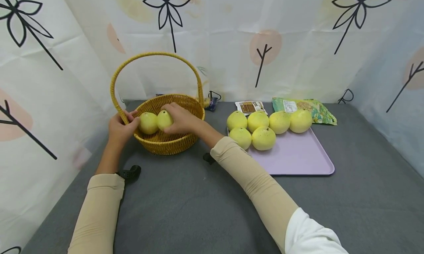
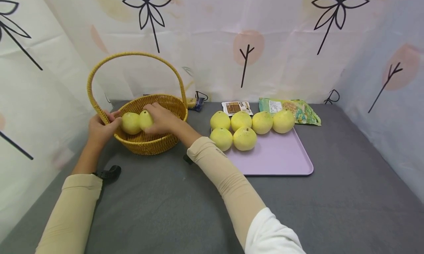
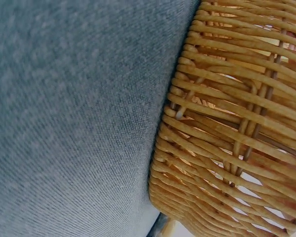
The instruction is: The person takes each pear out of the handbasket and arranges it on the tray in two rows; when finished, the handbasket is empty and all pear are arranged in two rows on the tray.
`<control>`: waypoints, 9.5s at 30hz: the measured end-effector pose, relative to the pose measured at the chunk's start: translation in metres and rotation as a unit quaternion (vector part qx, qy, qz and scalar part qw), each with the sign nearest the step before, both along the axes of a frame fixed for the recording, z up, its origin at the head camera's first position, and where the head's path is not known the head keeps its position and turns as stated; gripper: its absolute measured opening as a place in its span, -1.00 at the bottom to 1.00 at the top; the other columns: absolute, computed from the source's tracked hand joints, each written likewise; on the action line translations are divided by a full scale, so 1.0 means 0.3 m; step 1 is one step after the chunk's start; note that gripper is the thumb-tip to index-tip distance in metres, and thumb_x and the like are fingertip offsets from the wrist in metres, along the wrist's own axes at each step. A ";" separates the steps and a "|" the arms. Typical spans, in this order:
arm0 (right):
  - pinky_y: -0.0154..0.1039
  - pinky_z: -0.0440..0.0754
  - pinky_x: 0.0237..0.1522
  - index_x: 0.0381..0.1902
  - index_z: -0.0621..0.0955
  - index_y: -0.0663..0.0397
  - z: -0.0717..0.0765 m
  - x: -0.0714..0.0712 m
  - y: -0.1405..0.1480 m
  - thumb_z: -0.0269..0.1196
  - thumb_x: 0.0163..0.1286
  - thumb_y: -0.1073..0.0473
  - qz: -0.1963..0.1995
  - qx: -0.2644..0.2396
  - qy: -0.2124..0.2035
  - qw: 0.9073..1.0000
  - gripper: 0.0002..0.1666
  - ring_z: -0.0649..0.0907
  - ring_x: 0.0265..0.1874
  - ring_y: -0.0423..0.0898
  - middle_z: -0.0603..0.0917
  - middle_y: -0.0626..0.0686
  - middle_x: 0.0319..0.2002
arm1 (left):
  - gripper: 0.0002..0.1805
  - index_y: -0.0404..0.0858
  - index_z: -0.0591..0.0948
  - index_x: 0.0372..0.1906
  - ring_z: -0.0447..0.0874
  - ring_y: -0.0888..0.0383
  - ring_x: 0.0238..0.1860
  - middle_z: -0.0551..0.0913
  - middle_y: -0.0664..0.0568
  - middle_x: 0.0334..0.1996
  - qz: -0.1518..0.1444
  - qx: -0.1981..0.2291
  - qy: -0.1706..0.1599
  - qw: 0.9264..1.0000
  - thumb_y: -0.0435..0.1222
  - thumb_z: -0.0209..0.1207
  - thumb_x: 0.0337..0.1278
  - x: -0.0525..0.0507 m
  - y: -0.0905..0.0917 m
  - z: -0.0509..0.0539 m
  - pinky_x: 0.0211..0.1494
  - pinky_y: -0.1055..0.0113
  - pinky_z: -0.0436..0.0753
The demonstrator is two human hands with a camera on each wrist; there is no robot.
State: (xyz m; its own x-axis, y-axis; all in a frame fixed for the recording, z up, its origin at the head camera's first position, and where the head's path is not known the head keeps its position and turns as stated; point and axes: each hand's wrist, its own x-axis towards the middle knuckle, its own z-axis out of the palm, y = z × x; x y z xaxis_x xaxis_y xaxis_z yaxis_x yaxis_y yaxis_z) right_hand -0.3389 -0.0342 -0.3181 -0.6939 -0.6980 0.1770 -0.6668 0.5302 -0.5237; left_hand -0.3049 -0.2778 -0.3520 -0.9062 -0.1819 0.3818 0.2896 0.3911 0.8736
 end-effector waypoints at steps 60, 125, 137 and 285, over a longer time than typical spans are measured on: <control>-0.22 0.60 -0.22 0.27 0.47 0.04 0.031 0.388 0.420 0.51 0.12 -0.03 0.061 -0.131 0.102 0.984 -0.20 0.56 -0.13 -0.22 0.57 -0.10 0.09 | -0.79 -0.43 0.44 -0.33 0.56 -0.05 0.26 0.61 0.11 -0.34 -0.001 0.025 -0.023 0.999 -0.37 0.23 0.22 -0.003 -0.001 0.002 -0.18 0.51 0.56; -0.10 0.53 -0.46 0.00 0.39 0.30 0.149 0.312 1.019 0.52 0.08 0.08 -0.208 0.180 -0.138 0.951 -0.30 0.53 -0.46 0.04 0.50 0.16 -0.27 | -0.79 -0.47 0.45 -0.34 0.59 -0.04 0.22 0.56 0.15 -0.52 0.003 -0.002 -0.027 1.000 -0.39 0.21 0.21 0.047 0.030 0.056 -0.33 0.52 0.54; -0.04 0.60 -0.38 0.02 0.34 0.28 0.125 0.305 1.016 0.54 0.10 0.07 -0.211 0.189 -0.178 0.942 -0.25 0.57 -0.37 0.08 0.47 0.22 -0.13 | -0.78 -0.45 0.46 -0.34 0.60 -0.03 0.21 0.55 0.15 -0.55 0.005 -0.007 -0.017 1.000 -0.37 0.22 0.21 0.022 0.017 0.032 -0.36 0.51 0.54; -0.25 0.47 0.03 0.43 0.34 0.04 -0.029 0.018 -0.150 0.43 0.24 0.28 0.036 0.037 -0.010 0.999 -0.17 0.49 0.09 -0.08 0.46 0.11 0.22 | -0.76 -0.43 0.44 -0.35 0.60 0.01 0.22 0.57 0.21 -0.51 0.005 -0.004 0.014 1.000 -0.36 0.26 0.22 -0.009 0.001 -0.001 -0.25 0.47 0.52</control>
State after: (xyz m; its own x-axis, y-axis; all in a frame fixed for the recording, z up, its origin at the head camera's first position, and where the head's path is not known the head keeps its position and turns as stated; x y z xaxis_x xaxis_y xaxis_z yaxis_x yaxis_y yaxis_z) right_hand -0.3336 -0.0793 -0.3267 -0.6442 -0.7568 0.1105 -0.6946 0.5184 -0.4987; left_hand -0.3074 -0.2777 -0.3522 -0.8936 -0.1872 0.4081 0.3100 0.4001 0.8624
